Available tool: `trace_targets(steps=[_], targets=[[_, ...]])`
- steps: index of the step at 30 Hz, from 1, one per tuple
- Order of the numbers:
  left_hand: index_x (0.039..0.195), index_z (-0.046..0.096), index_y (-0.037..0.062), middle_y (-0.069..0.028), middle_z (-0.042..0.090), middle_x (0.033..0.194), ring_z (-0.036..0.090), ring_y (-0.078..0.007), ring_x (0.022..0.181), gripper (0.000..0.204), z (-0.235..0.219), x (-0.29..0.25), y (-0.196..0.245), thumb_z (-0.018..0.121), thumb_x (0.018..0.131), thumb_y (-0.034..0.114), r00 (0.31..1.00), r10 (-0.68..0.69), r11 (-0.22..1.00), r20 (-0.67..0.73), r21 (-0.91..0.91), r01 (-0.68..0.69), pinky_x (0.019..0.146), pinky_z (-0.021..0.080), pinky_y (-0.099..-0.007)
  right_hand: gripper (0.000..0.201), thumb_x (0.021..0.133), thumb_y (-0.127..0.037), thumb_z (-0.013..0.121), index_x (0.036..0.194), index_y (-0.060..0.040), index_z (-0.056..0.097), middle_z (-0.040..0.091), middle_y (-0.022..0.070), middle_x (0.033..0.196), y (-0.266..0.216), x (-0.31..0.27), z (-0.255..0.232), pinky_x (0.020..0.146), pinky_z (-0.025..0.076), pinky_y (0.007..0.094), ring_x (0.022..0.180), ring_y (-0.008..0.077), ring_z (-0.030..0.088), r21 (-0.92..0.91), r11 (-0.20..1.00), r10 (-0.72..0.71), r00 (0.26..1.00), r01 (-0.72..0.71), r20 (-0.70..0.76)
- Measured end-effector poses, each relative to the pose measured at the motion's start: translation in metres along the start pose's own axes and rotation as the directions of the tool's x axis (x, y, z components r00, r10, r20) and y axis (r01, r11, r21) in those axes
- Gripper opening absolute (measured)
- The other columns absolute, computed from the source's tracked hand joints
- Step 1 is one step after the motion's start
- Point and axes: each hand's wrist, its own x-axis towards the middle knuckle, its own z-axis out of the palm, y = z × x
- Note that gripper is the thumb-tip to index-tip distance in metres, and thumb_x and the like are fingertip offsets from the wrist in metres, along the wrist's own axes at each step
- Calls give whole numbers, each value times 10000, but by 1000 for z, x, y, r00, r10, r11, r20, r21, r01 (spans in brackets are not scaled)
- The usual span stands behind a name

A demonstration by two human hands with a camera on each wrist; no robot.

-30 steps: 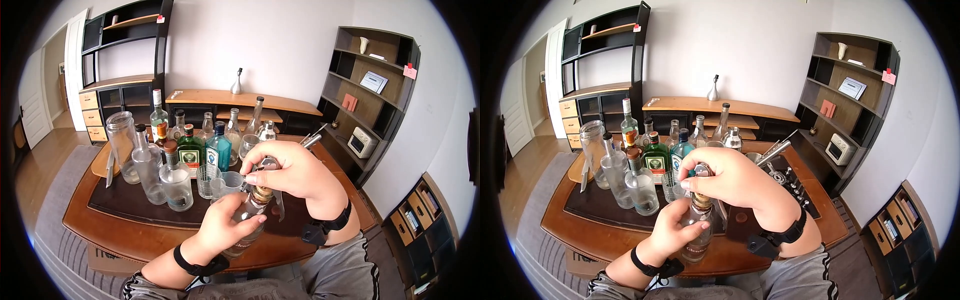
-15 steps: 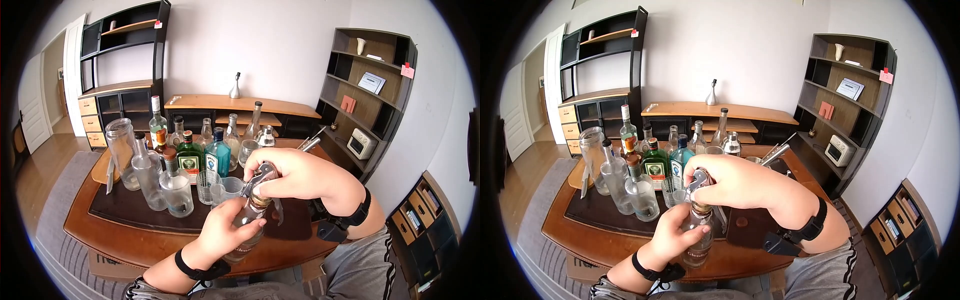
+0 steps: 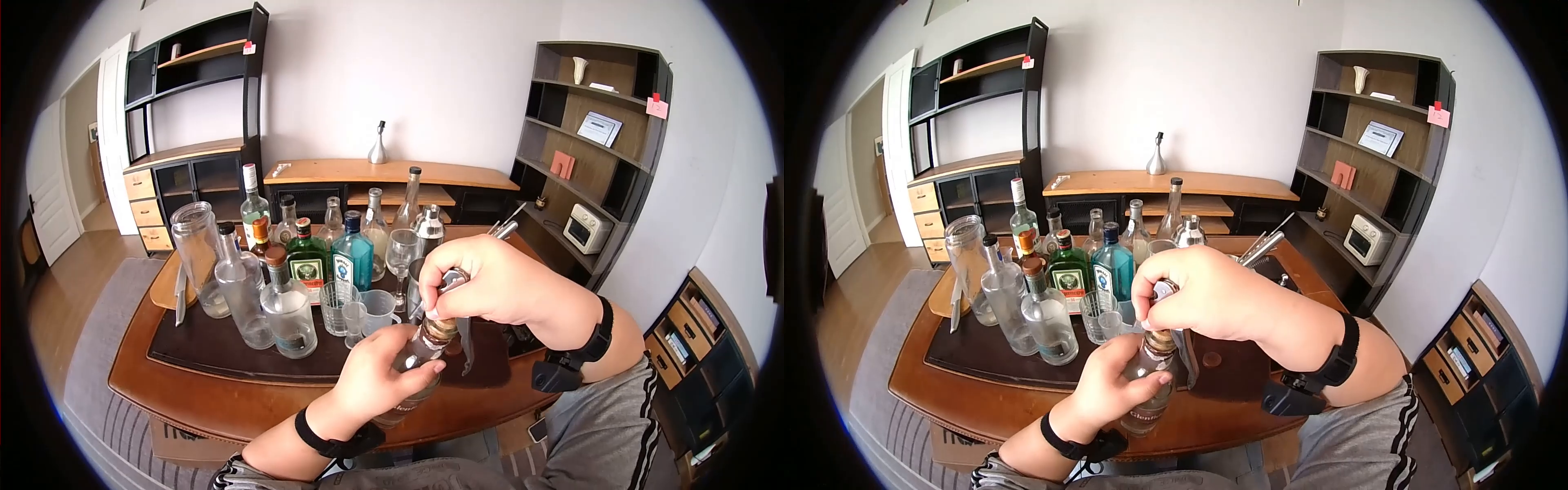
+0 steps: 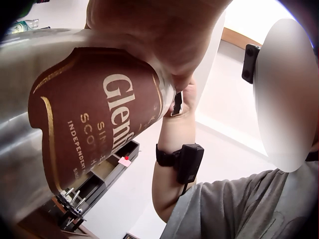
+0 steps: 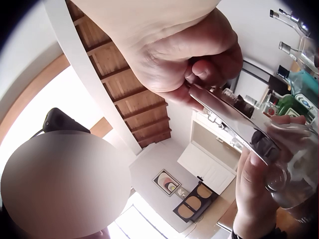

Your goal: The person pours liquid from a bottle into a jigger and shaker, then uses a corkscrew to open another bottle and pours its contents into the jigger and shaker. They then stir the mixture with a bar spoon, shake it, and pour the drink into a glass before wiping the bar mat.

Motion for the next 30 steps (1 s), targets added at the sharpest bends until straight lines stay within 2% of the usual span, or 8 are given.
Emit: trace_targets(steps=[3,4,7,11,15,26,29,30], targets=[[1022,625,-13,-169,641,831,652,-322,747,476,0,2,1,834,719,288,1000,-14,1000,25,0,14,666,521,-371,94,753,34,663,793,-51,659,655,27,780,-14,-8,-1,502,406,192,607,57,555,48,994,100,995,-100,-10],[1022,626,-13,-167,641,829,651,-320,743,476,-1,1,2,835,719,289,1000,-14,1000,27,-1,14,665,520,-371,105,741,28,665,779,-70,660,648,14,753,-10,-9,1,421,318,186,528,34,498,138,983,126,992,-121,-25],[1019,626,-7,-160,643,830,652,-313,743,473,-1,0,4,837,719,291,999,0,1000,41,-4,0,664,520,-367,110,728,34,668,768,-69,656,642,7,751,-5,-14,3,434,325,190,528,40,490,238,966,116,993,-105,-33],[1009,630,2,-154,647,831,655,-307,748,453,1,2,4,830,727,296,999,37,999,40,0,-37,666,523,-363,106,726,37,659,757,-64,650,624,8,735,-3,-20,4,438,321,198,514,41,467,197,979,79,992,-59,-94],[1003,642,23,-143,659,836,660,-303,751,427,1,8,8,818,741,311,997,-33,999,71,-11,34,677,527,-362,111,717,43,652,744,-65,643,617,11,717,-2,-18,-5,437,330,194,505,41,469,218,963,184,979,-160,-91],[1004,662,24,-132,665,834,659,-290,743,405,3,14,2,823,733,278,998,-5,999,58,-32,7,672,528,-355,96,725,26,641,776,-55,646,615,6,699,7,-14,-14,425,312,206,493,42,459,205,975,111,989,-88,-102],[1010,657,17,-128,653,816,650,-278,721,416,1,13,2,828,726,269,998,3,999,60,-51,0,655,521,-350,90,744,38,635,770,-48,641,620,11,719,4,-13,-11,474,352,210,549,50,489,188,979,91,992,-74,-82],[1006,654,17,-130,650,814,648,-278,717,414,1,12,0,827,727,269,998,-2,997,67,-81,7,653,520,-350,124,790,22,644,893,-47,636,626,15,796,6,-11,-12,563,394,217,650,53,502,89,996,10,1000,-8,-26]])
